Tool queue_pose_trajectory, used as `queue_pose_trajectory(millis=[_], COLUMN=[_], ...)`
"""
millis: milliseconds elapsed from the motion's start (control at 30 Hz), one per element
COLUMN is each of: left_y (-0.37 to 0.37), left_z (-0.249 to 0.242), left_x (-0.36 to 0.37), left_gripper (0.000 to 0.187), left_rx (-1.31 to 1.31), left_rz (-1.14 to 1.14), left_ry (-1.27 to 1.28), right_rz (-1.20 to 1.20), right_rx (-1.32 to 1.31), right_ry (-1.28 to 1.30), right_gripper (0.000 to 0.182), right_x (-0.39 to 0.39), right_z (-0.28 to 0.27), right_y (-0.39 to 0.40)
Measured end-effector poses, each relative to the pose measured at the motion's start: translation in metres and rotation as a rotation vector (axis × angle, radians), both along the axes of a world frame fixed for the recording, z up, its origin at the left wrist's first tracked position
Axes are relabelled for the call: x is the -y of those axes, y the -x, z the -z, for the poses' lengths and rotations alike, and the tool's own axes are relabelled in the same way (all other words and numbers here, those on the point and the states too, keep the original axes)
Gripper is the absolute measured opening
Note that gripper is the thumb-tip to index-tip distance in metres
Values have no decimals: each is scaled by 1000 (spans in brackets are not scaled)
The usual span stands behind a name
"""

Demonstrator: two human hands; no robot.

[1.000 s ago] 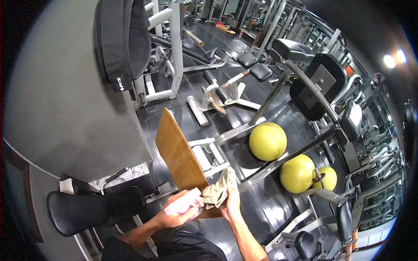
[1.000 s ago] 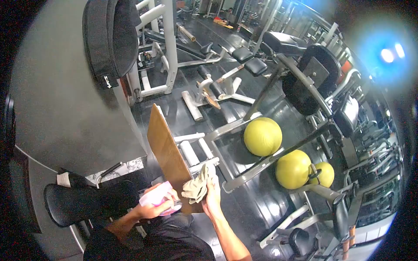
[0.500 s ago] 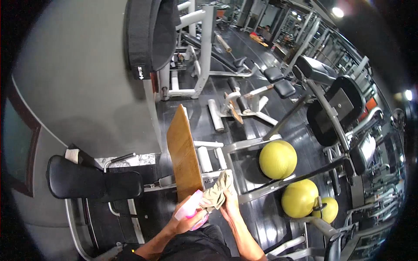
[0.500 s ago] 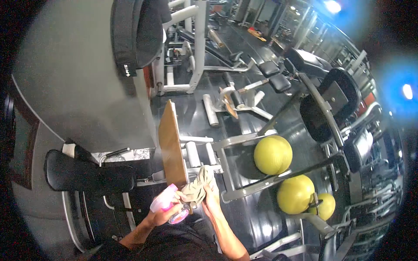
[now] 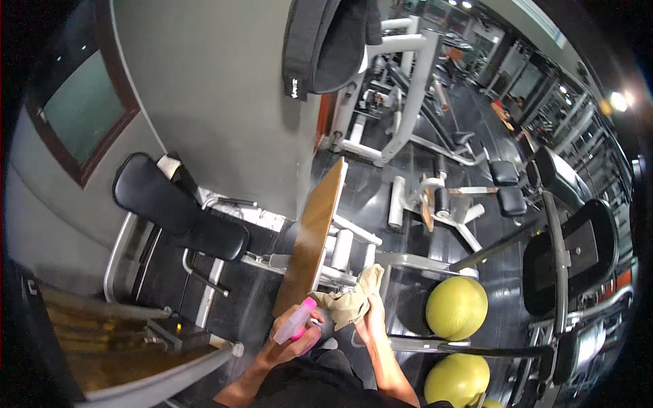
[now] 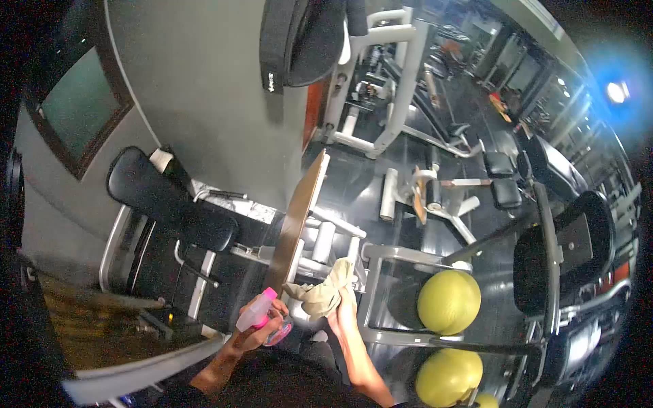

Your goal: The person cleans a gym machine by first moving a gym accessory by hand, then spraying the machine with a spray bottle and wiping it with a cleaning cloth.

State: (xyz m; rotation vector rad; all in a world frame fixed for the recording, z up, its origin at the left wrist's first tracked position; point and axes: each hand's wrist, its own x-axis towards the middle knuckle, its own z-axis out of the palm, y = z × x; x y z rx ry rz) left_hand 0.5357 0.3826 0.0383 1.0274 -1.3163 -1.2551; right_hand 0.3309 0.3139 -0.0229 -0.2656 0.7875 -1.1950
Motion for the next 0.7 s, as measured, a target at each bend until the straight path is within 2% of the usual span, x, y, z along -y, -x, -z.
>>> queue_pose_trajectory(millis=[167,233,300,367,433,500,567,700], left_y=[48,62,75,85,93,98,100,98], left_z=[4,6,13,17,19,24,43,54], left_x=[-25,-31,-37,-39,-36,-33,-29,-17], left_gripper=[24,26,27,28,28,27,25,20], left_rx=[-88,10,-3,42,47,-65,-22,-197], left_rz=[-183,-200,-215,-162,-175,-191,-199,-303], left_ry=[-49,-65,-92,-202,-187,-236,-186,-262], right_rz=[-56,-70,-94,2,20,54,43,65], right_rx=[-68,-58,-48,-80,-85,-114,-117,-96], right_ry=[26,-41,-67,-139,-132,-155,-113,-101], right_gripper=[37,34,35,37,39,39,39,39], right_x=[10,14,19,23,26,31,32,35], right_z=[8,19,14,12,8,12,14,16], right_y=[35,52,62,72,79,90,96,97])
